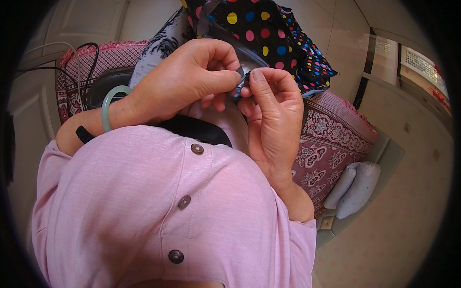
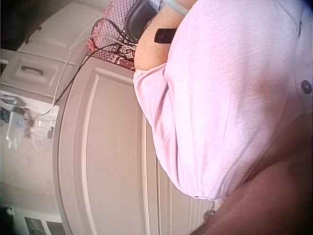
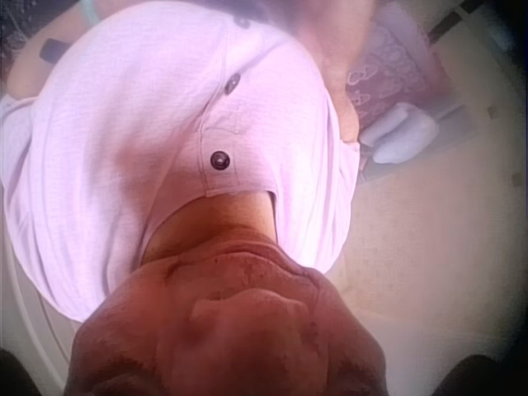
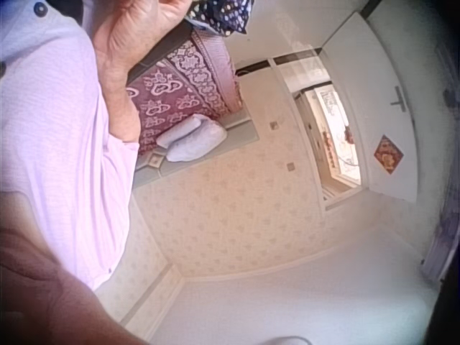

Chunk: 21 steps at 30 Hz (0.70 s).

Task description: The person attaches a black zipper pull to a zipper slider on a colorful polka-dot bag by hand.

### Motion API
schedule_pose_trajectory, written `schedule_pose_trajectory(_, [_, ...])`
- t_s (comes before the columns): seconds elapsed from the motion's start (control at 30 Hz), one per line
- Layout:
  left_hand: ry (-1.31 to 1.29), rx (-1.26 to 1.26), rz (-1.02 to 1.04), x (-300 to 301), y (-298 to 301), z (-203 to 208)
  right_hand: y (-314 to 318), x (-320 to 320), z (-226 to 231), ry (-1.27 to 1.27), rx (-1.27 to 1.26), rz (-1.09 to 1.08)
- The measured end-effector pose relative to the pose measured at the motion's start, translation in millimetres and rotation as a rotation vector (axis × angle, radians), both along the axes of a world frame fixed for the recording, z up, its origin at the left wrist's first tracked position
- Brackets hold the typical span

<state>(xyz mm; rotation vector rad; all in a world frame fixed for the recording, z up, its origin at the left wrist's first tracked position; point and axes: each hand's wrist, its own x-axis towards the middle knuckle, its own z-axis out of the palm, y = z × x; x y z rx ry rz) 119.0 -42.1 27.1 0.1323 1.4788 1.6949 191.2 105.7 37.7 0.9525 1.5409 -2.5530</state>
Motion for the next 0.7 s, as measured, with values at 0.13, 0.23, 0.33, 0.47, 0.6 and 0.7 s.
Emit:
schedule_pose_trajectory(0.13, [0.007, 0.000, -0.008, -0.3, 0.2, 0.4, 0.2, -0.1, 0.1, 0.006, 0.000, 0.004])
schedule_pose_trajectory(0.23, [0.015, -0.005, -0.012, -0.3, -0.1, 0.8, 0.1, 0.3, -0.3, 0.015, 0.000, 0.003])
schedule_pose_trajectory(0.33, [0.036, -0.019, -0.020, -0.7, -0.1, 2.6, -2.6, -0.7, 1.5, 0.014, 0.049, -0.006])
schedule_pose_trajectory(0.47, [0.086, -0.033, -0.028, -0.1, 0.9, 2.9, -4.5, -0.4, 3.5, 0.040, 0.131, 0.016])
schedule_pose_trajectory(0.6, [0.101, -0.040, -0.012, 2.5, 1.0, -0.3, -5.3, 0.8, 2.1, 0.043, 0.185, 0.022])
schedule_pose_trajectory(0.7, [0.050, -0.044, 0.006, 4.8, 1.4, 1.3, -7.3, 1.5, 0.1, 0.051, 0.232, 0.012])
